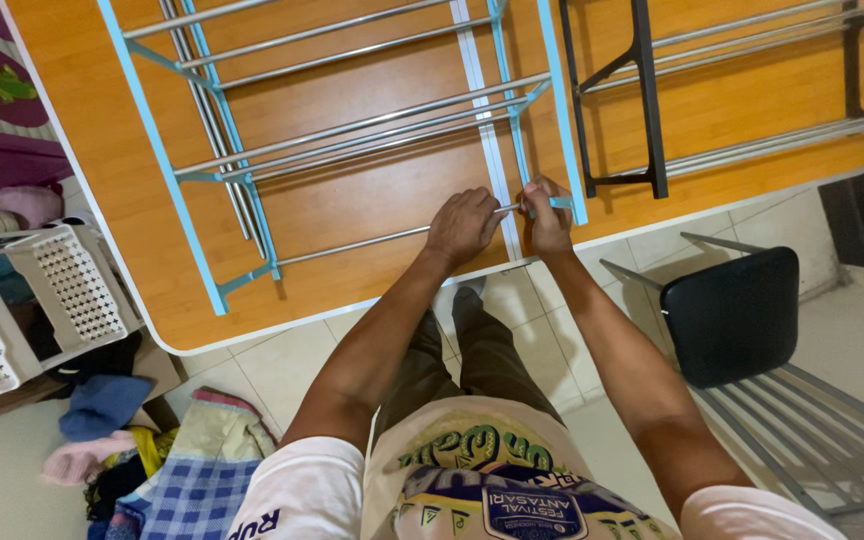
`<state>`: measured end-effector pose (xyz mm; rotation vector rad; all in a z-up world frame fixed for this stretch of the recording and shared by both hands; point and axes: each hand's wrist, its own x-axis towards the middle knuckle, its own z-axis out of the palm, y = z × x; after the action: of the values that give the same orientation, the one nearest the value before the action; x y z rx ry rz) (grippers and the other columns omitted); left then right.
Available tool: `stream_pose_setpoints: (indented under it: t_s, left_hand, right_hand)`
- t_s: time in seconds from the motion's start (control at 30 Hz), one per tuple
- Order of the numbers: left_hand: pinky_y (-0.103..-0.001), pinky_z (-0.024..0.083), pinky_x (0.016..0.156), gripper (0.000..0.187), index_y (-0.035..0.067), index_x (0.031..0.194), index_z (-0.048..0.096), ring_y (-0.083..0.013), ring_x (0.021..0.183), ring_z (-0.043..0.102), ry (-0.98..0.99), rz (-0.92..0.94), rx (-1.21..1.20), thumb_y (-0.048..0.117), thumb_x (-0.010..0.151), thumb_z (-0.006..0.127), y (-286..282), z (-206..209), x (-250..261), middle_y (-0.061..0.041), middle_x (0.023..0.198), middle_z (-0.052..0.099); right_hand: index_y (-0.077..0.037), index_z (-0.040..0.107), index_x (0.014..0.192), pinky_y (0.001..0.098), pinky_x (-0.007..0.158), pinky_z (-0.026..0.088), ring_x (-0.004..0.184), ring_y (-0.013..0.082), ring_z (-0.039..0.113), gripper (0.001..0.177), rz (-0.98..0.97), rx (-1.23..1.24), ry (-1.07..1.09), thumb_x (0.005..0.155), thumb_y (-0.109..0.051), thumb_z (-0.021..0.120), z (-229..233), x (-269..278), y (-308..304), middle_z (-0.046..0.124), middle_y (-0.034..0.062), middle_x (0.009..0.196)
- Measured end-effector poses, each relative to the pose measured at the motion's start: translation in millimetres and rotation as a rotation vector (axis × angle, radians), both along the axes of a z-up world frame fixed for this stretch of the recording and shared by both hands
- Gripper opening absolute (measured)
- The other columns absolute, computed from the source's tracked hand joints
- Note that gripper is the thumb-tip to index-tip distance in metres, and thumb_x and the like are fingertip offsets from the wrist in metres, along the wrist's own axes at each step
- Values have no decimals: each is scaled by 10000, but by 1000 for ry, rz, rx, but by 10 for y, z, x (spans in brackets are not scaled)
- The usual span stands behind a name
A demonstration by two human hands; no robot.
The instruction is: The person inserts multiple metal rods into the slots of a light blue drying rack frame placed on a table. They handle each rod individually, aligning and pushing it into place to form the rack's shelves.
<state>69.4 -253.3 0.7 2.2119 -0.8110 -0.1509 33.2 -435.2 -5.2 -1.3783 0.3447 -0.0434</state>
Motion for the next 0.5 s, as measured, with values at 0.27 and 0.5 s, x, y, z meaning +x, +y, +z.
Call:
stream_pose_setpoints:
  t_s: [0.27,0.5]
  left_hand:
    - [-421,491,848,167,57,898,654,-302,889,621,-7,34,-65,211,956,683,-56,-54,-27,-91,907,610]
    - [-441,490,821,182,52,880,671,-315,860,602,-5,1,-54,208,969,700,-69,1,-22,-99,879,611]
  right_hand:
    - [-60,455,701,288,592,305,631,117,375,298,-64,149,-16,955,-156,577,-263,2,-16,421,19,665]
    - [-44,539,743,285,595,325,649,113,405,233,-6,62,76,927,-185,566,-254,-37,-48,472,18,675]
